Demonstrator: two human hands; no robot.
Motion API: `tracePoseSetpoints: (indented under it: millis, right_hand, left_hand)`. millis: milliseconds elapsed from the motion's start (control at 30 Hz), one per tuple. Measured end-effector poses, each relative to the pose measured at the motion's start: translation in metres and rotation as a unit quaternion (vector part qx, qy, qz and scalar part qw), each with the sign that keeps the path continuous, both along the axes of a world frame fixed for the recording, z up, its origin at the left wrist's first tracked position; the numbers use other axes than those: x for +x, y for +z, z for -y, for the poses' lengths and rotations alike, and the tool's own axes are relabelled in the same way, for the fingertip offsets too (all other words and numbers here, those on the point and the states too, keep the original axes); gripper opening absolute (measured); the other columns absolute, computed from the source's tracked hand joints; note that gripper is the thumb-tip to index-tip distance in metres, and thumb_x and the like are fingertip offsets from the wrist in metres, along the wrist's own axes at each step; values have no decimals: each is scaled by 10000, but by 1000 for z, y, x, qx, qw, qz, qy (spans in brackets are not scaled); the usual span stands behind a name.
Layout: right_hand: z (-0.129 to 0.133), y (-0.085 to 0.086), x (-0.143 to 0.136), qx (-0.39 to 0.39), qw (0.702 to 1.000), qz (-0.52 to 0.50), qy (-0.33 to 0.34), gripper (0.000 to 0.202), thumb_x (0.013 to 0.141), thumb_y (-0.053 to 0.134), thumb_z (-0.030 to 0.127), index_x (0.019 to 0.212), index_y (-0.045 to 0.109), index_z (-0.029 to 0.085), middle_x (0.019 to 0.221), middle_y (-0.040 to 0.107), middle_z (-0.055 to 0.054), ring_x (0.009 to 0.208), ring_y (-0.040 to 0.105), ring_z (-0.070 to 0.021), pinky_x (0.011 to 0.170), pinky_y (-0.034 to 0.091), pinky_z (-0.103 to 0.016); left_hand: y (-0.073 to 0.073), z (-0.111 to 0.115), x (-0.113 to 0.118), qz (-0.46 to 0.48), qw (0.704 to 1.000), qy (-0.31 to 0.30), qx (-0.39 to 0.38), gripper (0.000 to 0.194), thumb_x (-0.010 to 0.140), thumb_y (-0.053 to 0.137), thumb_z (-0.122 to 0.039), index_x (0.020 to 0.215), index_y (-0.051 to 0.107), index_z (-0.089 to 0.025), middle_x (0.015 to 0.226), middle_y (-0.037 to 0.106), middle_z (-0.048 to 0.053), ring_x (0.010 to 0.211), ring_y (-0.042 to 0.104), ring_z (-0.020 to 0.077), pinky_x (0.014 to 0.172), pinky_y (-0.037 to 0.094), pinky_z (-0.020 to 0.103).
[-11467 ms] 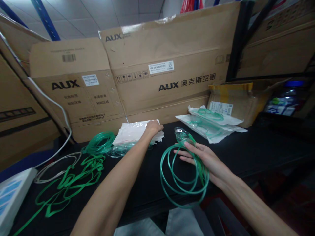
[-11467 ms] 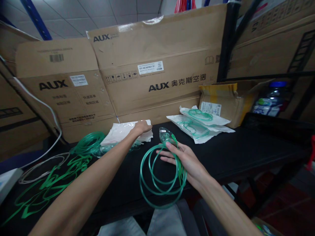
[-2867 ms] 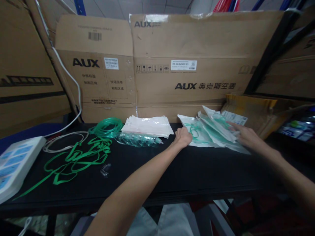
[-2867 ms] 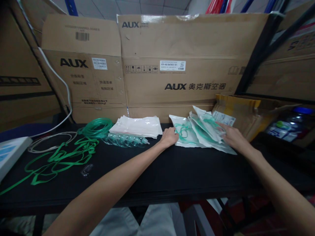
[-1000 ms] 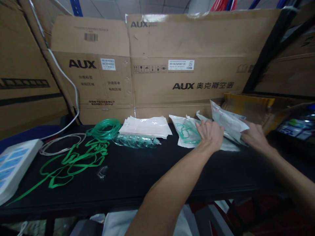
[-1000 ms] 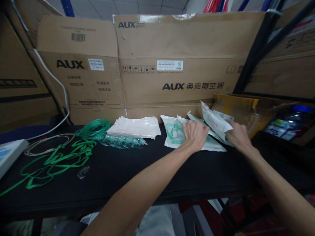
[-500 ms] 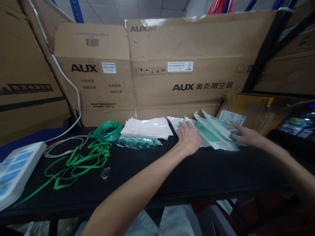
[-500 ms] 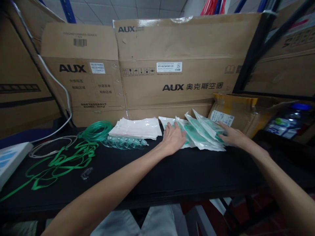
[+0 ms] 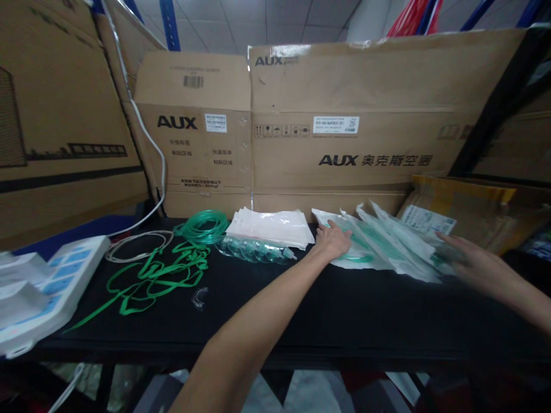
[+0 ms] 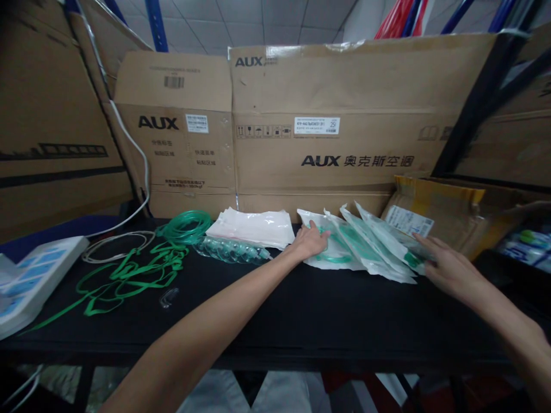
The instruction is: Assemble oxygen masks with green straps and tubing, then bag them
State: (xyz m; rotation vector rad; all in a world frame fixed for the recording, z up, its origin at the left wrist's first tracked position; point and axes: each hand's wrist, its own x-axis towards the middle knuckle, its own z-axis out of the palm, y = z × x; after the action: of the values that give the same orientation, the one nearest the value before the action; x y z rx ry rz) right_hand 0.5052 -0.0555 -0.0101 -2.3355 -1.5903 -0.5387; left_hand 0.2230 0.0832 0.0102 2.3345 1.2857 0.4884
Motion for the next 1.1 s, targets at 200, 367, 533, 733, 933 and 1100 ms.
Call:
tracePoseSetpoints:
  millis: [200,367,533,733,933,1100]
  right_hand:
    - [36,24,-93,191,976,-56,85,524,901,374,365,1363,592,247,1397,622,-131,1275,590,-355,1118,451,-488]
    - [17,26,-204,179,916,-111,340,365,976,440,375,1232,690,306,1332,683,-48,1251,624,-302,1103,483,-489]
    - [-43,26,-270,80,889,-112,437,375,1029,404,317,1167,737,212,1275,704,-110,1197,652,-272,1070,495,-463]
    - [-96,21,-295,8,890,-78,450,421,940,631,439,1243,704,156,1204,726,-157,1169,652,-297,1007,499,-395]
    - [-99,13,-308,-32,904,-47,425,284,913,676,300,1157,724,162,1082,742,-144,1044,688,-280,894,509,-344]
    - [-88,19,-308,-41,923,-21,383,211,925,614,202,1098,705,124,1049,720,-186,1011,676,-330,872,491,-404]
  left_hand:
    - [14,52,-51,-5,986,-149,79,384,977,488,-371,1208,690,-139,1347,633,180,1295,562,318,1099,435,385]
    - [6,101,-99,16,946,-253,204,353,988,475,-321,1183,700,-131,1220,695,167,1170,641,299,1026,506,390]
    - [1,82,-159,-9,969,-149,199,296,989,459,-228,1031,745,-167,1084,761,102,1016,708,259,938,533,349]
    - [1,21,-237,-23,966,8,258,315,971,554,-252,1269,651,-223,1286,684,62,1226,605,227,1094,429,353]
    - [-8,12,-246,-66,969,1,239,357,944,613,-296,1293,648,-233,1300,669,73,1225,606,249,1056,451,346]
    - [-3,18,-234,-90,966,5,243,336,955,600,-276,1280,649,-203,1274,671,96,1203,610,260,1036,457,359]
